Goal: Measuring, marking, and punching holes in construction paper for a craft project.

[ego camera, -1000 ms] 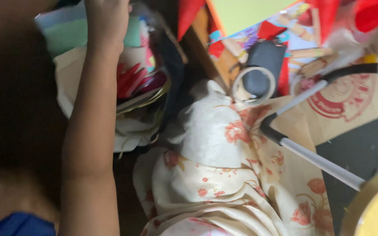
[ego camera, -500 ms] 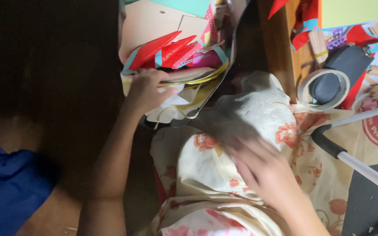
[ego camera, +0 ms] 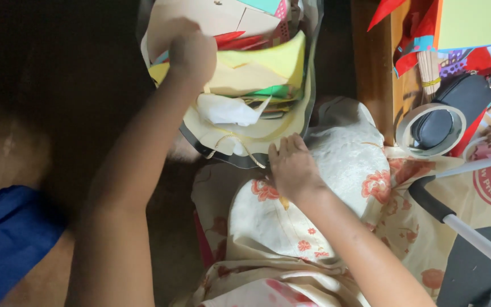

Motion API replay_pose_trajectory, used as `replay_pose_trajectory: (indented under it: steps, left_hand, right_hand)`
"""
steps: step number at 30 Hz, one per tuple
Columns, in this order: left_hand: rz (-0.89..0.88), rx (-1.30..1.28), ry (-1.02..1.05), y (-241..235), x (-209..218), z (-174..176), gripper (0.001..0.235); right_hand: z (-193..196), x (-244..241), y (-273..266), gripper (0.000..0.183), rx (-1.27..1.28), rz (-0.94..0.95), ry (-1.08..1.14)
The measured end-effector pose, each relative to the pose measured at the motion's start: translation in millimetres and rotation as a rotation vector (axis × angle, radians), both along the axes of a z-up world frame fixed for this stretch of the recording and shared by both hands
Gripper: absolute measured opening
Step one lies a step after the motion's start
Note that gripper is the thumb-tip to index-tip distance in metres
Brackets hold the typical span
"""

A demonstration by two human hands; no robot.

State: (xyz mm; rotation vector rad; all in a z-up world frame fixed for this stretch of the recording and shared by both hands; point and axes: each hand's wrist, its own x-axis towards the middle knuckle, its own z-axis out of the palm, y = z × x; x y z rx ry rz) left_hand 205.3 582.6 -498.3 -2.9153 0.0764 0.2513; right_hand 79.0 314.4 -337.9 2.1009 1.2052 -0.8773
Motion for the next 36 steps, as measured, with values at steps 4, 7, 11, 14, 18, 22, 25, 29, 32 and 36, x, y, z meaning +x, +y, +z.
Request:
replay_pose_trajectory:
  steps: [4, 7, 11, 14, 18, 22, 25, 29, 32, 36]
  left_hand:
    - [-0.017, 0.021, 0.038, 13, 8, 19, 0.013]
    - [0.044, -0.014, 0.173, 14, -10, 35, 0.019]
    - [0.019, -0.073, 0.093, 19, -41, 37, 0.01]
    - [-0.016, -0.173, 0.057, 13, -74, 55, 0.01]
    - [-0.212, -0.266, -0.318, -11, -135, 55, 0.046]
    - [-0.342, -0.376, -0.168, -39, -198, 40, 0.056]
    - [-0.346, -0.423, -0.203, -48, -208, 42, 0.074]
    - [-0.184, -0.49, 0.593, -47, -184, 54, 0.072]
    - [-0.225, -0.38, 0.335, -60, -163, 14, 0.035]
    - [-0.325, -0.302, -0.322, -82, -104, 15, 0.013]
  right_hand:
    - [-11, -12, -8, 0.08, 0.024, -0.151, 0.072]
    - [-1, -14, 1, 0.103, -0.02, -0.205, 0.193]
    - [11, -15, 10, 0.081, -0.083, -0.165, 0.189]
    - [8, -18, 7, 0.078, -0.071, -0.201, 0.193]
    - [45, -2, 36, 0.073, -0.296, -0.258, 0.29]
    - [27, -7, 27, 0.069, -0.265, -0.239, 0.267]
    - [20, -11, 19, 0.069, -0.222, -0.231, 0.262]
    - [6, -16, 8, 0.059, -0.051, -0.274, 0.172]
    - [22, -8, 22, 0.057, -0.053, -0.293, 0.155]
    - [5, -8, 26, 0.076, -0.098, -0.261, 0.183]
